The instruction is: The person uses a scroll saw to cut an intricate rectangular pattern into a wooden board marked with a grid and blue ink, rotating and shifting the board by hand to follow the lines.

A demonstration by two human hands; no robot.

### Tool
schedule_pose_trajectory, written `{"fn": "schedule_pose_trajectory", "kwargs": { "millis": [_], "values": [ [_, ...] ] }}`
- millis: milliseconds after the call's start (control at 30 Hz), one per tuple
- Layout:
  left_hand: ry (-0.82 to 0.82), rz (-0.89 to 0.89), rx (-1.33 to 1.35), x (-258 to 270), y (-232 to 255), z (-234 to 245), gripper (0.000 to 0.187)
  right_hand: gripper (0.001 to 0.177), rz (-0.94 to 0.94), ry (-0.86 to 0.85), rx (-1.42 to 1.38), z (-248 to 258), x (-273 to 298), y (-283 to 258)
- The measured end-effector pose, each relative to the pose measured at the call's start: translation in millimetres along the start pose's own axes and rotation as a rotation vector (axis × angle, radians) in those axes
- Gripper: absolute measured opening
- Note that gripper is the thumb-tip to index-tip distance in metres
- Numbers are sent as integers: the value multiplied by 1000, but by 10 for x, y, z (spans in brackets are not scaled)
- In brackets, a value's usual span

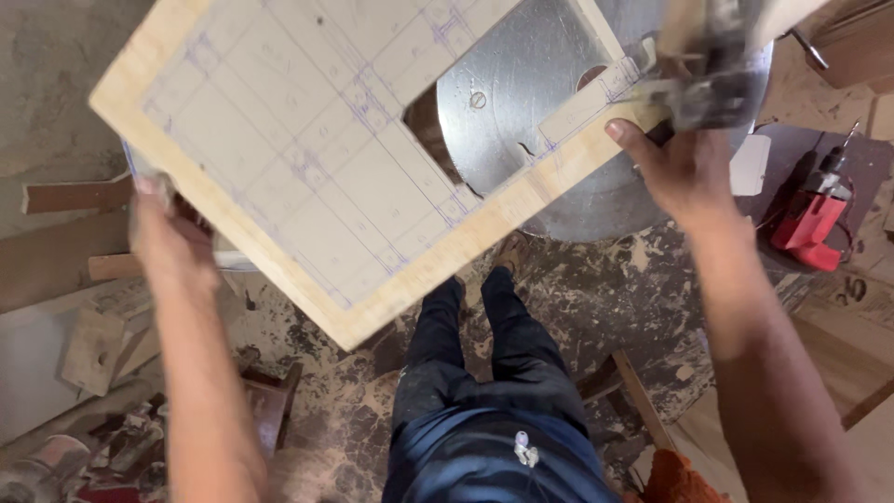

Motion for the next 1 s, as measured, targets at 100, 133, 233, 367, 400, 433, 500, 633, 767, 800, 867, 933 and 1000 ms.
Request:
{"fn": "schedule_pose_trajectory", "kwargs": {
  "millis": [100,133,233,367,400,433,500,633,767,800,867,933,1000],
  "values": [
    [-14,-581,-296,-443,474,71,48,58,169,6,508,102,-71,-130],
    [-34,-794,-517,-462,585,57,42,67,88,-51,287,113,-95,-99],
    [-122,-633,-959,-546,490,76,33,83,52,-118,31,96,-131,-51],
    [-234,-621,-1144,-361,345,144,49,53,192,-1,411,85,-92,6],
    [-224,-543,-1201,-309,263,226,48,39,137,3,411,68,-55,60],
    [-215,-463,-1258,-250,173,316,48,49,148,27,380,65,-26,79],
    [-240,-275,-1325,-103,-52,482,50,68,174,80,316,76,5,98],
    [-315,-36,-1147,479,-565,810,52,52,69,85,283,40,63,162],
    [-233,55,-965,1121,-1150,989,54,45,75,199,307,-82,76,123],
    [-192,129,-916,1254,-1300,1027,56,45,96,238,320,-126,75,110],
    [-168,138,-846,1489,-1483,1047,54,45,36,264,228,-213,117,152],
    [-173,100,-700,1644,-1554,1024,52,41,39,290,245,-237,122,166],
    [-208,25,-474,1738,-1574,960,51,34,106,313,379,-217,101,148]
  ]
}}
Point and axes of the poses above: each hand's wrist, its own x-axis away from the middle knuckle, its own z-axis out of the back of the hand, y = z × x, the point moved 5 cm from there along -x, towards the middle knuckle, and after that the axes turned 1 degree about -z, right-handed, at the moved point
